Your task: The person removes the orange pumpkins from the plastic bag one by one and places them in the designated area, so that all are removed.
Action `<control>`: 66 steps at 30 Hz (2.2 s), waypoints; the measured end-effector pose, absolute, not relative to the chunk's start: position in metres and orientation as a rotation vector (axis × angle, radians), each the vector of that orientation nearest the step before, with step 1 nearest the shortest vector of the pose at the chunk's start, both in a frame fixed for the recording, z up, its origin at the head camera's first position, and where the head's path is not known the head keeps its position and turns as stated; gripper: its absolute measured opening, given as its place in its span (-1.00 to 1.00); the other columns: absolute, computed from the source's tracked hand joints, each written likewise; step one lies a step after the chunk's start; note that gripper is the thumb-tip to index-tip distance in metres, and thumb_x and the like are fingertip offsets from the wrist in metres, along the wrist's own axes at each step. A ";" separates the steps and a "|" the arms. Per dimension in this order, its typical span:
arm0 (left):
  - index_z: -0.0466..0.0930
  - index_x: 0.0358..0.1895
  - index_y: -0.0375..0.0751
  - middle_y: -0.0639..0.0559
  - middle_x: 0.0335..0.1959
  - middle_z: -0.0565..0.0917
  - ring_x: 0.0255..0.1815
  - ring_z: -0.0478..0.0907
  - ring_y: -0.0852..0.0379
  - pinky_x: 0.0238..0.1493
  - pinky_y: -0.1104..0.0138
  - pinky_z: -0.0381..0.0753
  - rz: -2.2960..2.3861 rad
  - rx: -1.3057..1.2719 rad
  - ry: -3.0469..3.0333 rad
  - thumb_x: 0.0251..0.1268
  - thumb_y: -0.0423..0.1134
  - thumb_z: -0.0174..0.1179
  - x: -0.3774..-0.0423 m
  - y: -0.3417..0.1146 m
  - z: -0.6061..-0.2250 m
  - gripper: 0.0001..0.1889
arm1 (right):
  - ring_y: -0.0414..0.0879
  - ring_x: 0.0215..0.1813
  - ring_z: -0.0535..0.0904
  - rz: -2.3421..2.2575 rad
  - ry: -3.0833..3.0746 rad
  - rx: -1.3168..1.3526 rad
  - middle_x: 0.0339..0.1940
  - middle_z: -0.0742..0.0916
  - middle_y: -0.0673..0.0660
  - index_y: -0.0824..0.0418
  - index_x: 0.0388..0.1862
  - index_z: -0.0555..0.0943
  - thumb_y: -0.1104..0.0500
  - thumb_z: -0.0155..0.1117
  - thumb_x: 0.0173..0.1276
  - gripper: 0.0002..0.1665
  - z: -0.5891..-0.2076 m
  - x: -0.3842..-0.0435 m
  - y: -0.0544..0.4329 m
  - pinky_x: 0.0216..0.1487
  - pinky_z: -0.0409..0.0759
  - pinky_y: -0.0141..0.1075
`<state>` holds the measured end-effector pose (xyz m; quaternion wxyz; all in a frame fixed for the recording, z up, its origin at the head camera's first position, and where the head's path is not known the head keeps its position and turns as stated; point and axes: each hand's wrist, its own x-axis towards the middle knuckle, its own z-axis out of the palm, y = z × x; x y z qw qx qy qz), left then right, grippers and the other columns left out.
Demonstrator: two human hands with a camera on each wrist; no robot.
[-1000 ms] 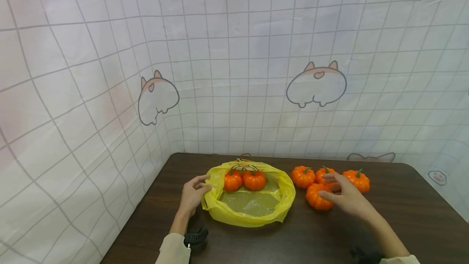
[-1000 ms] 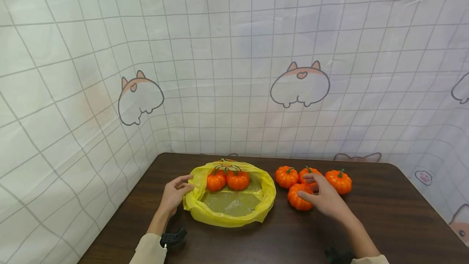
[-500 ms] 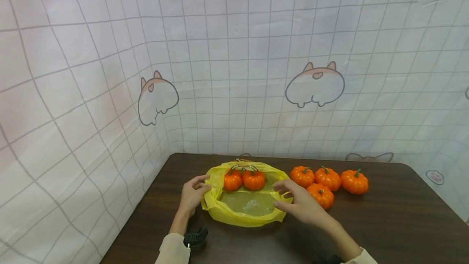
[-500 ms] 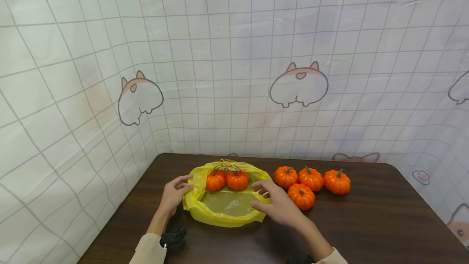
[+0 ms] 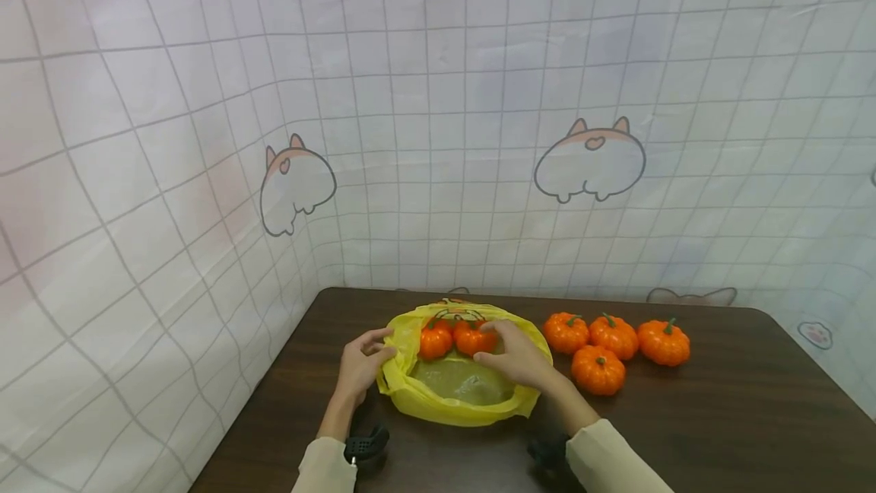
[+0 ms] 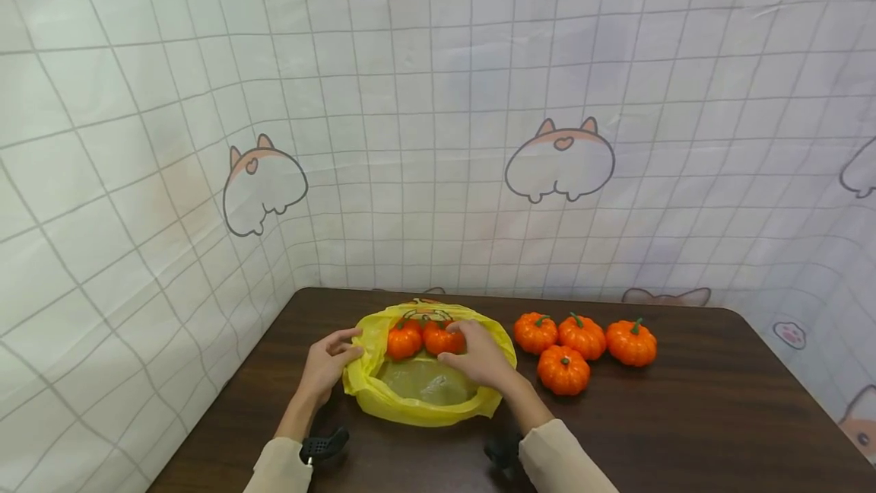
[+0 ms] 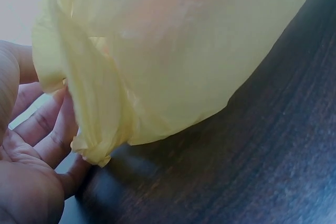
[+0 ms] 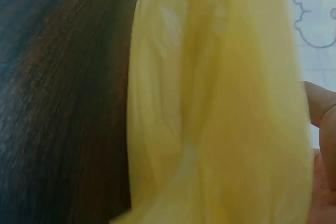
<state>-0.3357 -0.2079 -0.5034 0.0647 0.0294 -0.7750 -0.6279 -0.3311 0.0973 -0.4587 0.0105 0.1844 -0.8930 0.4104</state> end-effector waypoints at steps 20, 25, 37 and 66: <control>0.66 0.23 -0.17 -0.12 -0.21 0.78 -0.27 0.63 0.17 -0.27 0.38 0.61 -1.880 0.095 -2.351 0.36 -0.34 0.32 -0.337 -0.206 -0.506 -0.62 | 0.38 0.42 0.34 1.253 -2.879 0.448 0.40 0.36 0.47 0.17 0.53 0.31 0.02 0.50 0.29 -0.09 -0.473 -0.349 0.088 0.33 0.39 0.30; 0.68 0.21 -0.15 -0.10 -0.24 0.77 -0.27 0.63 0.15 -0.27 0.35 0.60 -1.891 0.070 -2.330 0.35 -0.32 0.34 -0.330 -0.204 -0.498 -0.63 | 0.32 0.37 0.33 1.208 -2.915 0.415 0.30 0.40 0.44 0.16 0.48 0.38 -0.02 0.52 0.26 -0.13 -0.477 -0.350 0.089 0.30 0.41 0.26; 0.68 0.21 -0.12 -0.10 -0.22 0.77 -0.32 0.59 0.17 -0.34 0.35 0.53 -1.889 0.096 -2.330 0.34 -0.32 0.35 -0.337 -0.207 -0.506 -0.62 | 0.21 0.24 0.57 1.340 -2.848 0.449 0.17 0.64 0.29 0.27 0.17 0.43 0.17 0.61 0.15 -0.31 -0.478 -0.349 0.091 0.30 0.49 0.13; 0.71 0.18 -0.06 -0.14 -0.21 0.77 -0.33 0.60 0.15 -0.33 0.36 0.55 -1.894 0.092 -2.331 0.34 -0.32 0.35 -0.336 -0.207 -0.503 -0.65 | 0.23 0.31 0.54 1.374 -2.838 0.524 0.29 0.61 0.28 0.18 0.38 0.48 0.13 0.64 0.13 -0.16 -0.474 -0.335 0.096 0.29 0.50 0.18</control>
